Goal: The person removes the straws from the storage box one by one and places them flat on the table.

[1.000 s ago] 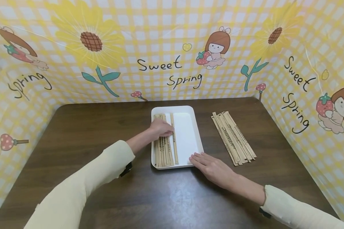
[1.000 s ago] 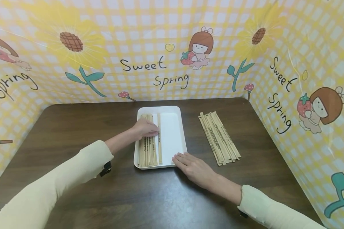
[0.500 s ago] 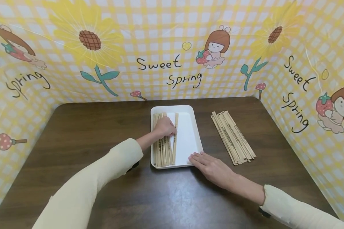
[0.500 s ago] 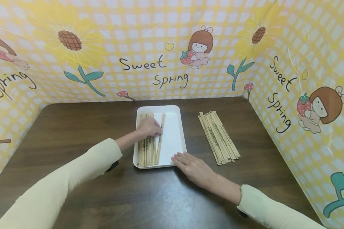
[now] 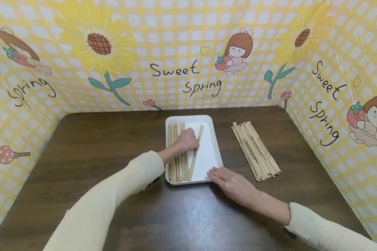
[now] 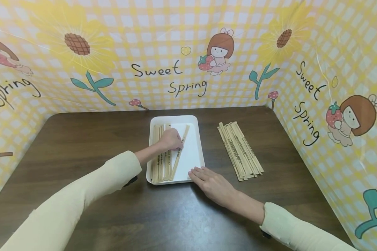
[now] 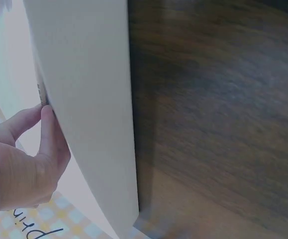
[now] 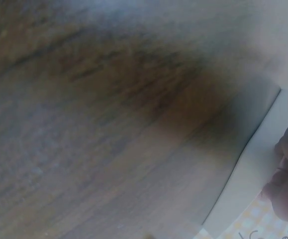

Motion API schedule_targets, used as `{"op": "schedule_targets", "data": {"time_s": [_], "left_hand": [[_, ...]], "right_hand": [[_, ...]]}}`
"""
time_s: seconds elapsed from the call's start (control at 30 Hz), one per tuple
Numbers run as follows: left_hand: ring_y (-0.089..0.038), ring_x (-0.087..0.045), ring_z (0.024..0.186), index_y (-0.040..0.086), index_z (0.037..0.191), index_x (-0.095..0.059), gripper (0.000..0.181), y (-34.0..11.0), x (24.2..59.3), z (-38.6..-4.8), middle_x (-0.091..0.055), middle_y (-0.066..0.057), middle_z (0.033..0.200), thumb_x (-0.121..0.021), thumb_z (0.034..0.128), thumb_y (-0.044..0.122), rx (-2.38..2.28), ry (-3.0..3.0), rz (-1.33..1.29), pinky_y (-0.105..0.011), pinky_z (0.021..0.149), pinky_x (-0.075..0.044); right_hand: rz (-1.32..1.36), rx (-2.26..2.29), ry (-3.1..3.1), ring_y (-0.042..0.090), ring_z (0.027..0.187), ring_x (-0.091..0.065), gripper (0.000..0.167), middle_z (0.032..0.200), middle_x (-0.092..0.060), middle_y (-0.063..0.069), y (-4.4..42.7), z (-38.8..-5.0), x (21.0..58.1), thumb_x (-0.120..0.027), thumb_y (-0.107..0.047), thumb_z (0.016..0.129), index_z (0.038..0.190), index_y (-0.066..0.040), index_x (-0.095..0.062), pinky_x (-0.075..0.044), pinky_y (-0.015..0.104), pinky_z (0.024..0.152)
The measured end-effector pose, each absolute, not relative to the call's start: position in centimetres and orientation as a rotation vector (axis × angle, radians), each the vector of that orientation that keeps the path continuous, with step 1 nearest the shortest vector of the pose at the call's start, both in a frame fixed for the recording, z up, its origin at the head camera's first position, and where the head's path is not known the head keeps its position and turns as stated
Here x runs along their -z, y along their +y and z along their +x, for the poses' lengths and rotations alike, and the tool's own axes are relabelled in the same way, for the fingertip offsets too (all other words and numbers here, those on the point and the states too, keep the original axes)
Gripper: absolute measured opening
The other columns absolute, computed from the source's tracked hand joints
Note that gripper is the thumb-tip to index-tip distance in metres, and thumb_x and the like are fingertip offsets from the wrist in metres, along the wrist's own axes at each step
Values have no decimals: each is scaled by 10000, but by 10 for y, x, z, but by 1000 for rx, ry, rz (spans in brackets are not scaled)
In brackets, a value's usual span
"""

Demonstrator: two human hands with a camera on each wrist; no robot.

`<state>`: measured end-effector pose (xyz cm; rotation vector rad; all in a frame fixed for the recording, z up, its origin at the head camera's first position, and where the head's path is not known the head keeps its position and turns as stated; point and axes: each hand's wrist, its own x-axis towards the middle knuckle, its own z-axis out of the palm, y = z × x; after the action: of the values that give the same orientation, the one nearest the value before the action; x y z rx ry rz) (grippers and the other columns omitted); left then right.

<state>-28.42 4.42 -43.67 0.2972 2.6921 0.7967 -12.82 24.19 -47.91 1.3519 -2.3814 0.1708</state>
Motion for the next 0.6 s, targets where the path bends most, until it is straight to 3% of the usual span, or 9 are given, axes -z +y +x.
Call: {"op": "schedule_targets", "data": {"time_s": [0.13,0.3,0.6], "left_hand": [[-152,-627,458,37,647,-614,173,47,438,-285,-654,-92,562,-713,787,12,-804,2660,223,-190,381,-439],[-159,-658,521,-56,802,-695,50,44,435,-287,-671,-104,642,-713,813,-11,-1048,2502,75,-233,519,-577],[-149,-622,612,-149,1042,-678,219,11,411,-290,-631,-136,813,-636,844,-64,-1519,2170,31,-245,684,-602]], "right_hand": [[1357,-179,-2376,297,1181,-618,422,1252,-652,196,242,-128,480,-609,39,841,1260,85,-625,-460,440,1048],[1360,-177,-2375,299,1178,-619,431,1252,-652,197,241,-129,479,-622,42,828,1256,86,-627,-460,443,1048],[1355,-190,-2365,303,1166,-627,424,1243,-654,204,241,-128,479,-620,54,825,1247,92,-628,-472,453,1033]]}}
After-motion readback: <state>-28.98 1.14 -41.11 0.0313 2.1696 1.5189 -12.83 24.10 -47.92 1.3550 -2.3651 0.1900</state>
